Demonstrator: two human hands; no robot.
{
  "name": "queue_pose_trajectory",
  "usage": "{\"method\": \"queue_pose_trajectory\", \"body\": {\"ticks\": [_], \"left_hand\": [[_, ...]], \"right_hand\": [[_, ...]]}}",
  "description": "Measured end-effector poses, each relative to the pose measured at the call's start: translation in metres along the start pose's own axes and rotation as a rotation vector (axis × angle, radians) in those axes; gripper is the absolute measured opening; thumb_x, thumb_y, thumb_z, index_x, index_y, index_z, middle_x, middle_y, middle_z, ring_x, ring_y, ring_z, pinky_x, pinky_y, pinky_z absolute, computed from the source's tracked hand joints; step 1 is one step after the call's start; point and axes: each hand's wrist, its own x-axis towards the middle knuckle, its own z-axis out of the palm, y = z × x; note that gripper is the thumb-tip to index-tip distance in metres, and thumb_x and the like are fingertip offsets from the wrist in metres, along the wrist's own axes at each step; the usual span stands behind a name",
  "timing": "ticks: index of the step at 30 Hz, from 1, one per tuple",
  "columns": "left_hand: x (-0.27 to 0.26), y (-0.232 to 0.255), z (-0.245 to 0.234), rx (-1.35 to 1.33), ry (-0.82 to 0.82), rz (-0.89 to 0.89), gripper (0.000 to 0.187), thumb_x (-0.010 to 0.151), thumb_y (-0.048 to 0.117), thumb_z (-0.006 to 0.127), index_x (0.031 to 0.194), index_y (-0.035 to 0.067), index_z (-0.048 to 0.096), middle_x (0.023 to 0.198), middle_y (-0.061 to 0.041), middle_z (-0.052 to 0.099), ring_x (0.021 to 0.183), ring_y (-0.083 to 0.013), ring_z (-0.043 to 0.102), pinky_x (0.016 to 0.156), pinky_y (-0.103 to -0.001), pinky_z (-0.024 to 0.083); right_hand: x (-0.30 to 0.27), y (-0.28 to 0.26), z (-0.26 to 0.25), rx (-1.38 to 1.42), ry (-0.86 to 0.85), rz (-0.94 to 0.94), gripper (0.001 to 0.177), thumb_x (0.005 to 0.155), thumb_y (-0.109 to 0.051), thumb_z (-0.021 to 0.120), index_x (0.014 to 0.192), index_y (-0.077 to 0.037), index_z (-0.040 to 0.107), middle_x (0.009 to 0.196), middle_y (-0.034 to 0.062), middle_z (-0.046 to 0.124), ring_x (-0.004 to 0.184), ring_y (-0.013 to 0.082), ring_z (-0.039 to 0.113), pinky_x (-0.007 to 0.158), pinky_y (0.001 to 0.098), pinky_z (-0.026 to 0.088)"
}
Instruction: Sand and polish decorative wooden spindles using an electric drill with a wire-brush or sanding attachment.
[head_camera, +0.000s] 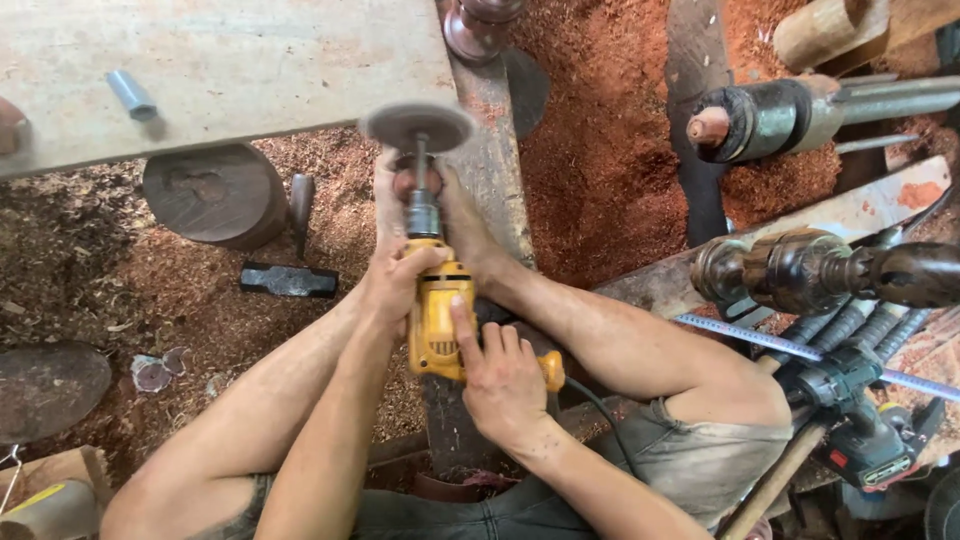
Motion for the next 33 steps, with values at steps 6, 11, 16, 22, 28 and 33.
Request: {"method": "queue_pose_trajectory", "body": {"ticks": [6,11,16,22,28,33], "left_hand": [[-0.013,0.018,-0.026,-0.022,0.112,-0.101,0.018,0.086,0.012,0.072,0.098,-0.001,0.07,0.084,-0.008,0.072,0.068,-0.0157,0.069,0.063,-0.031,0.06],[-0.021,0.028,-0.016,0.056,0.12,-0.083,0.016,0.086,0.012,0.072,0.097,0.0,0.069,0.084,-0.009,0.072,0.069,-0.0159,0.069,0.064,-0.031,0.06],[-0.009,0.054,-0.012,0.236,0.224,-0.158,0.02,0.083,0.016,0.069,0.096,0.001,0.067,0.081,-0.01,0.07,0.063,-0.0182,0.068,0.059,-0.033,0.062],[0.013,0.051,-0.032,0.096,0.121,-0.07,0.023,0.083,0.017,0.071,0.098,-0.001,0.07,0.083,-0.01,0.07,0.066,-0.0184,0.068,0.059,-0.033,0.059],[0.006,0.043,-0.022,0.097,0.134,-0.068,0.02,0.081,0.013,0.072,0.095,0.0,0.067,0.082,-0.008,0.07,0.065,-0.0169,0.069,0.059,-0.031,0.06],[0.013,0.039,-0.02,0.207,0.054,-0.025,0.02,0.081,0.011,0.077,0.095,0.0,0.067,0.083,-0.009,0.07,0.066,-0.0169,0.068,0.06,-0.032,0.059]], "right_hand": [[0.013,-0.025,0.0,0.033,-0.024,-0.088,0.099,0.072,-0.005,0.07,0.159,0.001,0.025,0.093,0.0168,0.056,0.086,0.0332,0.056,0.07,0.0434,0.049],[0.011,-0.024,0.001,0.066,-0.091,-0.056,0.102,0.069,-0.004,0.07,0.159,0.001,0.023,0.095,0.0173,0.056,0.086,0.0331,0.057,0.069,0.0431,0.05],[0.033,-0.02,0.01,0.049,-0.042,-0.072,0.103,0.069,-0.006,0.071,0.159,0.0,0.023,0.094,0.0176,0.056,0.085,0.033,0.057,0.067,0.0437,0.05],[0.049,-0.026,0.008,0.086,0.054,-0.059,0.103,0.07,-0.007,0.072,0.16,-0.002,0.024,0.094,0.0165,0.056,0.088,0.0329,0.058,0.069,0.0421,0.051],[0.03,-0.028,0.024,0.04,-0.005,-0.037,0.1,0.074,-0.004,0.07,0.162,-0.004,0.023,0.095,0.0152,0.056,0.087,0.0323,0.057,0.068,0.0426,0.051],[0.029,-0.03,0.027,0.12,0.078,0.057,0.108,0.063,-0.007,0.07,0.158,-0.002,0.02,0.097,0.0182,0.057,0.087,0.0367,0.057,0.07,0.0485,0.051]]}}
